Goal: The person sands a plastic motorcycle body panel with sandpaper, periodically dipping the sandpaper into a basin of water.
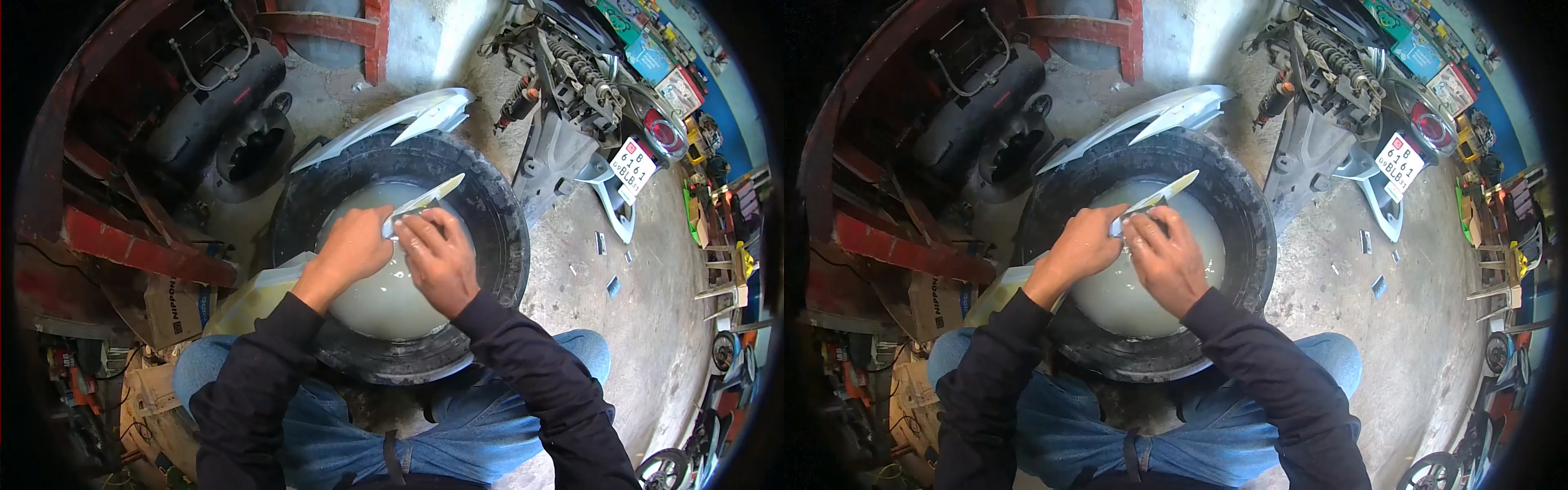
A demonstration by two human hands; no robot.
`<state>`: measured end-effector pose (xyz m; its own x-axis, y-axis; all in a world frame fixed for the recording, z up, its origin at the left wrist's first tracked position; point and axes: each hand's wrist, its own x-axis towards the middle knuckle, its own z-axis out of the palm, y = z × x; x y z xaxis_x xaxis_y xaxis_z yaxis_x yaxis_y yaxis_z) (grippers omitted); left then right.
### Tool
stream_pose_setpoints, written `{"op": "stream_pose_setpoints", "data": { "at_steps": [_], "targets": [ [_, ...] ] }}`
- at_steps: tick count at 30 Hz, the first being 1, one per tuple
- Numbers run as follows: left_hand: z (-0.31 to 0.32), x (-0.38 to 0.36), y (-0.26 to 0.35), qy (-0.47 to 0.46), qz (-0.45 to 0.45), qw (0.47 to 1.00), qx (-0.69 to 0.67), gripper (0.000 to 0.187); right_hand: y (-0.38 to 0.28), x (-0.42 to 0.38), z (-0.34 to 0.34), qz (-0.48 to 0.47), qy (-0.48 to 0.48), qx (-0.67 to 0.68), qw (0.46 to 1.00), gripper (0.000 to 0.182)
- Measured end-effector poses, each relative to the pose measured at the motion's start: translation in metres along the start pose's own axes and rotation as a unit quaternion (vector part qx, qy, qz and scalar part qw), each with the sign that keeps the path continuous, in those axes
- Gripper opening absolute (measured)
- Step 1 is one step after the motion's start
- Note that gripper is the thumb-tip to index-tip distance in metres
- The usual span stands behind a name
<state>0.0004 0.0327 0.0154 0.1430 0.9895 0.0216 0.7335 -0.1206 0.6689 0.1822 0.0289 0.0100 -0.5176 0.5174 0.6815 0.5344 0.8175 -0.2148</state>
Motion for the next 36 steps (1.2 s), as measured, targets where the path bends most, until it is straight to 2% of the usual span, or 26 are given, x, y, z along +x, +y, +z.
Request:
{"op": "stream_pose_setpoints", "data": {
  "at_steps": [2,4,8,10,14,17,20,22,24,25,28,30,36],
  "targets": [
    [0.000,0.000,-0.004,0.016,0.007,1.000,0.002,0.030,0.009,-0.001,0.002,0.003,0.006,-0.022,1.000,0.038],
    [-0.006,0.001,0.001,-0.014,0.009,1.000,0.018,0.035,0.007,0.002,-0.002,0.041,0.000,-0.020,0.999,0.046],
    [-0.003,0.002,-0.002,0.019,0.011,1.000,-0.011,0.039,0.002,0.002,-0.001,0.012,-0.010,-0.001,1.000,0.047],
    [-0.008,0.003,-0.001,-0.036,0.013,0.999,0.023,0.040,-0.001,0.001,0.004,0.012,-0.012,0.000,1.000,0.047],
    [-0.002,0.001,0.002,-0.023,-0.012,1.000,-0.014,0.036,-0.004,-0.004,0.004,0.011,-0.016,0.010,1.000,0.045],
    [-0.004,0.001,-0.002,-0.029,0.007,1.000,0.007,0.041,0.013,0.001,0.001,0.035,0.005,-0.036,0.999,0.043],
    [0.003,0.002,-0.003,-0.024,0.003,1.000,-0.015,0.046,-0.005,-0.006,0.008,0.014,-0.011,-0.005,1.000,0.044],
    [0.000,0.003,-0.003,-0.036,0.012,0.999,0.004,0.047,0.010,-0.002,-0.001,0.005,-0.013,0.008,1.000,0.044],
    [-0.004,0.002,-0.001,-0.044,0.001,0.999,0.001,0.048,0.017,0.000,-0.003,0.043,-0.005,-0.044,0.998,0.042],
    [-0.004,0.003,0.001,-0.050,-0.008,0.999,-0.003,0.048,0.010,-0.001,-0.003,0.023,-0.011,-0.042,0.999,0.042],
    [-0.001,0.002,-0.001,-0.025,0.002,1.000,-0.004,0.048,0.003,-0.002,-0.002,0.002,-0.021,0.005,1.000,0.043],
    [-0.005,0.002,0.002,-0.024,0.004,1.000,-0.008,0.047,0.015,0.005,-0.008,0.042,-0.003,-0.038,0.998,0.043],
    [-0.005,0.004,0.001,-0.027,0.000,1.000,-0.003,0.043,0.005,0.002,0.000,0.022,-0.007,-0.007,1.000,0.040]
  ]
}}
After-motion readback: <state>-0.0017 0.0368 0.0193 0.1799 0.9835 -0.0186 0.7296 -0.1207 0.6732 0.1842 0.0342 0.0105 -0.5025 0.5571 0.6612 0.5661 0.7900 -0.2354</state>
